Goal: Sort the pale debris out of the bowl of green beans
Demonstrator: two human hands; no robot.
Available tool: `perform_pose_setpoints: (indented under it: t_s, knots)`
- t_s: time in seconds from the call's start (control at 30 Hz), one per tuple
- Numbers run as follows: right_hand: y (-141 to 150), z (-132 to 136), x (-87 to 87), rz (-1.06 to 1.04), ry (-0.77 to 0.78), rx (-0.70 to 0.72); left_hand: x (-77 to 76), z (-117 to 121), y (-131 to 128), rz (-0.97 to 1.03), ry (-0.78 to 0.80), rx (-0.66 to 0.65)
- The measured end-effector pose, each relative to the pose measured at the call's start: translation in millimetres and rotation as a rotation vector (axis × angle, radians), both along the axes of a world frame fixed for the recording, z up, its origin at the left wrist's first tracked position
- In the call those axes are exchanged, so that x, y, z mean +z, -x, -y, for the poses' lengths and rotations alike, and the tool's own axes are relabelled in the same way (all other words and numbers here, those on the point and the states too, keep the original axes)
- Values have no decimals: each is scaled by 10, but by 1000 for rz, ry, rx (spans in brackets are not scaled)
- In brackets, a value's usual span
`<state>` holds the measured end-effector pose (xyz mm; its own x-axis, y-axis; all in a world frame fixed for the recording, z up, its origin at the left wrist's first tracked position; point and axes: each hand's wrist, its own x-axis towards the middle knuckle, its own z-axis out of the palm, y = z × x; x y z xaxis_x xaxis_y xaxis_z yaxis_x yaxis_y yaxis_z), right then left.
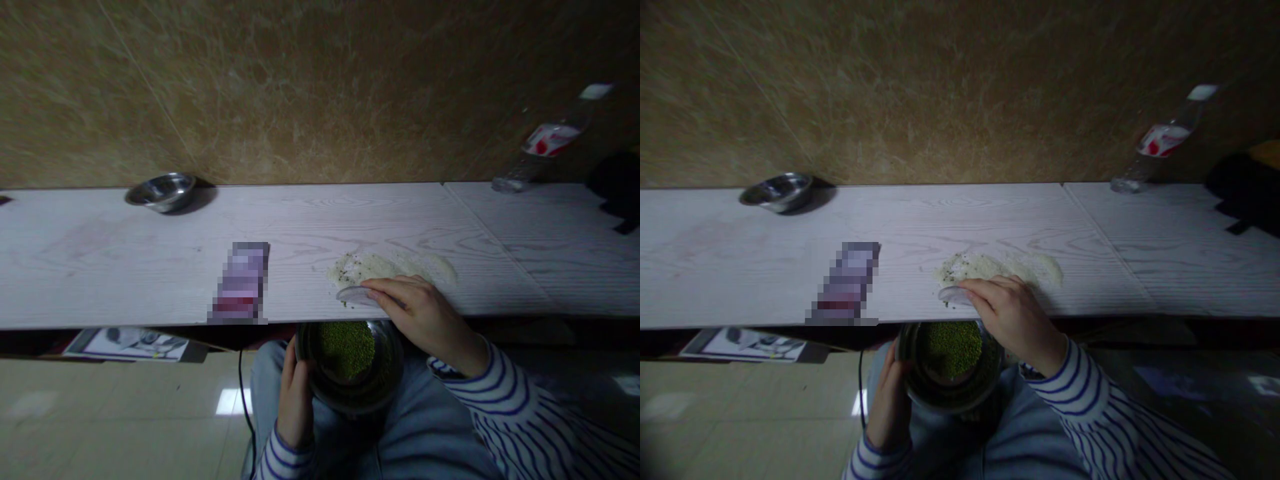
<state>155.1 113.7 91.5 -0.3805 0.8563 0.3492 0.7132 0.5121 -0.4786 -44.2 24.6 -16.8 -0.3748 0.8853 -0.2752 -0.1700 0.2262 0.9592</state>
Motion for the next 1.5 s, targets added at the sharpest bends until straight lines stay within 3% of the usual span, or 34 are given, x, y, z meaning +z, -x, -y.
perform_pose_setpoints:
  t_s: [0.3, 0.6, 0.8, 1.03, 1.27, 1.5]
  knots:
    - [-46, 44, -45, 44, -79, 78, 7, 4, -12, 7, 9, -13]
    - [19, 299, 6, 31, -162, 176, -15, 23, -29, 9, -22, -22]
    - [-154, 284, -93, -5, -200, -87, 46, 65, -58, 84, -7, 9]
    - [-279, 231, -254, -167, -61, -317, 21, 80, 54, 121, 41, -10]
    - [-412, 79, -159, -307, 86, -490, -161, 45, 89, 139, 129, -44]
    - [-719, -29, -15, -505, 161, -646, -88, -87, 9, 130, 191, -83]
